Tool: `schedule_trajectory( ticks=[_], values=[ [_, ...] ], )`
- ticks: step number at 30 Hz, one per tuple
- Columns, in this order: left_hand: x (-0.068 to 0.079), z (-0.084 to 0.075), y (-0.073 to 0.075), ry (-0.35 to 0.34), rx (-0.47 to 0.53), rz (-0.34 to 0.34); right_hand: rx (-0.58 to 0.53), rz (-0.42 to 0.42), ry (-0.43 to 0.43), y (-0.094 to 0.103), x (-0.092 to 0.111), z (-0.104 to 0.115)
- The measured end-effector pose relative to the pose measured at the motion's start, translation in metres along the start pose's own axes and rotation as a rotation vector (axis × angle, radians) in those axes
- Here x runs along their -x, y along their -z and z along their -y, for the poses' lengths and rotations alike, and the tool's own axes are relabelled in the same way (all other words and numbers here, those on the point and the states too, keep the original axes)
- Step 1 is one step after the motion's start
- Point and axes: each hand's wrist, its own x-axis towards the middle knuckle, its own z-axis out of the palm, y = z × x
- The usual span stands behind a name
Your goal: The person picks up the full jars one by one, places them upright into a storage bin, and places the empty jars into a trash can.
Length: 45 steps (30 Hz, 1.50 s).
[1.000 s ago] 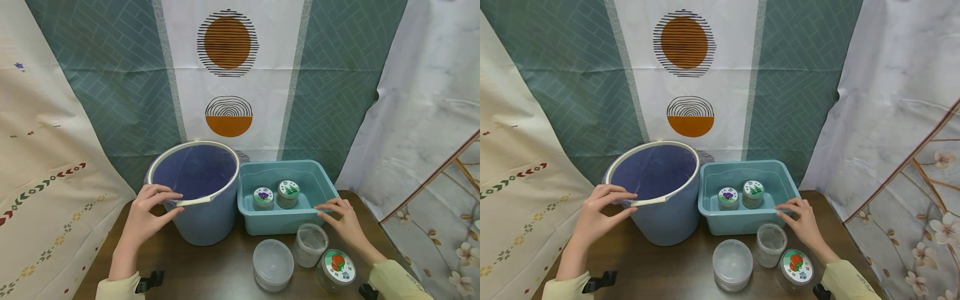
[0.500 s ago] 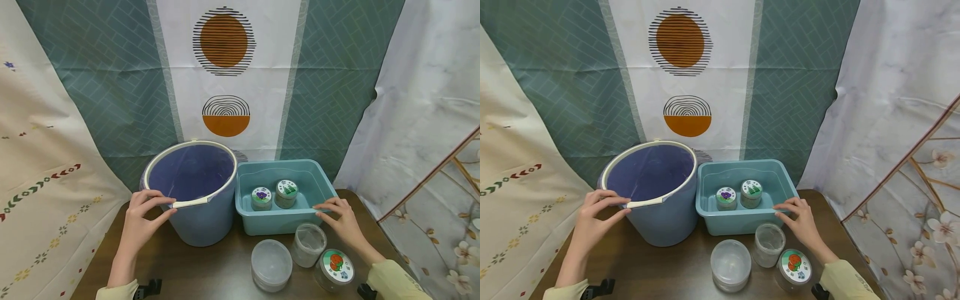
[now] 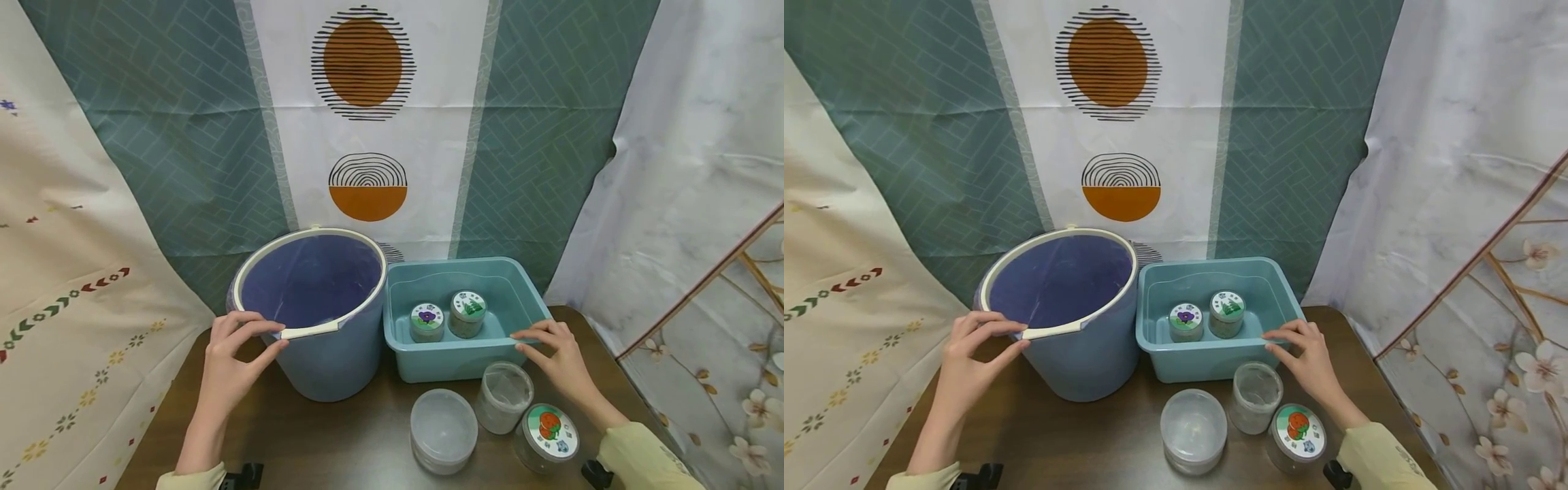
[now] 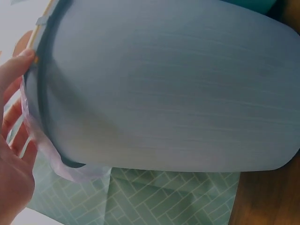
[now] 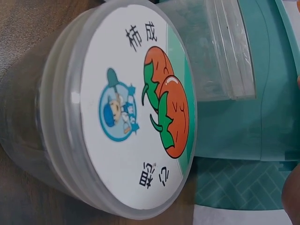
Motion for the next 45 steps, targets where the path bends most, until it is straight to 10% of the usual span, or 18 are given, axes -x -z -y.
schedule_trajectory(
  ticks=[28,45],
  values=[
    [0.006,0.0,-0.001,0.139,0.011,0.045,0.221,0.102,0.062,0.04,0.02,0.031],
    [0.007,0.002,-0.001,0.145,0.015,0.036,0.383,0.482,-0.292,0.048,0.058,0.067]
  ],
)
